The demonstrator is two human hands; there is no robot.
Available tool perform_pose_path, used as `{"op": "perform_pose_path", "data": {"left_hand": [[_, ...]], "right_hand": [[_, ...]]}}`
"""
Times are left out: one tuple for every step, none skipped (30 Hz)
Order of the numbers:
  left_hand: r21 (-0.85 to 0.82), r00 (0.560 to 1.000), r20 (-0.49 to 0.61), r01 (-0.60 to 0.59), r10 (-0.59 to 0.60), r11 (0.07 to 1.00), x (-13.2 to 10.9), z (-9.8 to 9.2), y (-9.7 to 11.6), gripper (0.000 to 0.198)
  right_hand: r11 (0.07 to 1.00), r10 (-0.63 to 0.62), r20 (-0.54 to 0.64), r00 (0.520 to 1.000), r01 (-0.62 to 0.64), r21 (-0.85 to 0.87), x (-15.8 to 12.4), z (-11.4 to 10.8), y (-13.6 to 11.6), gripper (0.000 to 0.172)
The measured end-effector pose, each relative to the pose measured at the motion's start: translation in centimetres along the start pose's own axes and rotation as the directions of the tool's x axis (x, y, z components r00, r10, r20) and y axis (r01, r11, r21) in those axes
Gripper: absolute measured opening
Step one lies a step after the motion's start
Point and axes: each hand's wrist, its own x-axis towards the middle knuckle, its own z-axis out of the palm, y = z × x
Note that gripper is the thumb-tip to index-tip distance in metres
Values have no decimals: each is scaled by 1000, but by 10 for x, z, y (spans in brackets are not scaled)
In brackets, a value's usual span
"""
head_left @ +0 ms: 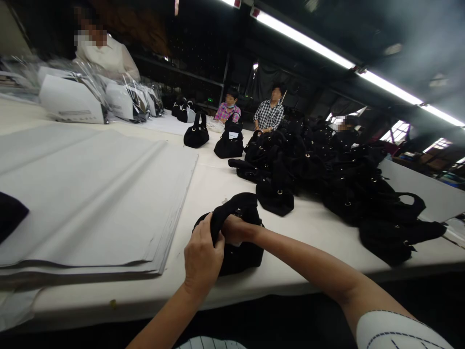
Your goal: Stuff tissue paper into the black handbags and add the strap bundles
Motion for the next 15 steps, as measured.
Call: {"op": "perform_pose_path", "data": {"left_hand": [[-11,999,6,41,-41,999,-1,-1,-5,44],[-27,997,-2,79,-79,996,-2,-2,-10,44],[-49,994,-26,109,-111,993,-2,-4,-15,43],[-74,990,-65,119,-124,990,-3,-7,-20,42],[-92,986,-127,98,-109,991,-3,-10,-23,40],[-97,976,-209,38,-58,995,-3,-13,-24,38],[-83,958,-284,-56,30,995,-3,-16,-25,35],[-59,935,-323,-177,149,982,-3,-19,-24,31],[-39,906,-315,-309,282,950,-2,-21,-21,28],[-35,875,-259,-433,410,901,-2,-21,-18,25],[-45,837,-161,-536,523,843,-2,-21,-15,22],[-55,795,-46,-607,605,793,-2,-20,-11,20],[-42,754,62,-652,654,757,-1,-18,-9,17],[4,728,153,-677,668,736,0,-16,-7,14],[70,716,232,-687,658,723,1,-15,-5,11]], "right_hand": [[999,20,-40,999,-19,25,-4,-1,-2,15],[998,33,-80,996,-29,52,-10,-3,-5,19],[996,34,-127,991,-23,82,-18,-5,-10,23],[993,30,-175,984,-10,114,-27,-7,-16,27],[990,30,-214,976,1,141,-38,-9,-22,32],[988,43,-235,971,-6,156,-50,-12,-29,40],[988,75,-235,969,-40,152,-61,-14,-36,50],[987,121,-217,969,-96,126,-72,-17,-42,61],[985,167,-187,968,-155,77,-82,-19,-47,68],[979,201,-153,968,-202,11,-89,-21,-50,70],[973,217,-130,967,-226,-54,-95,-22,-51,67],[966,221,-123,967,-235,-108,-98,-23,-50,60],[961,218,-127,968,-236,-148,-99,-23,-47,54],[956,213,-137,967,-235,-173,-98,-24,-43,47],[954,211,-149,966,-237,-186,-96,-24,-39,42]]}}
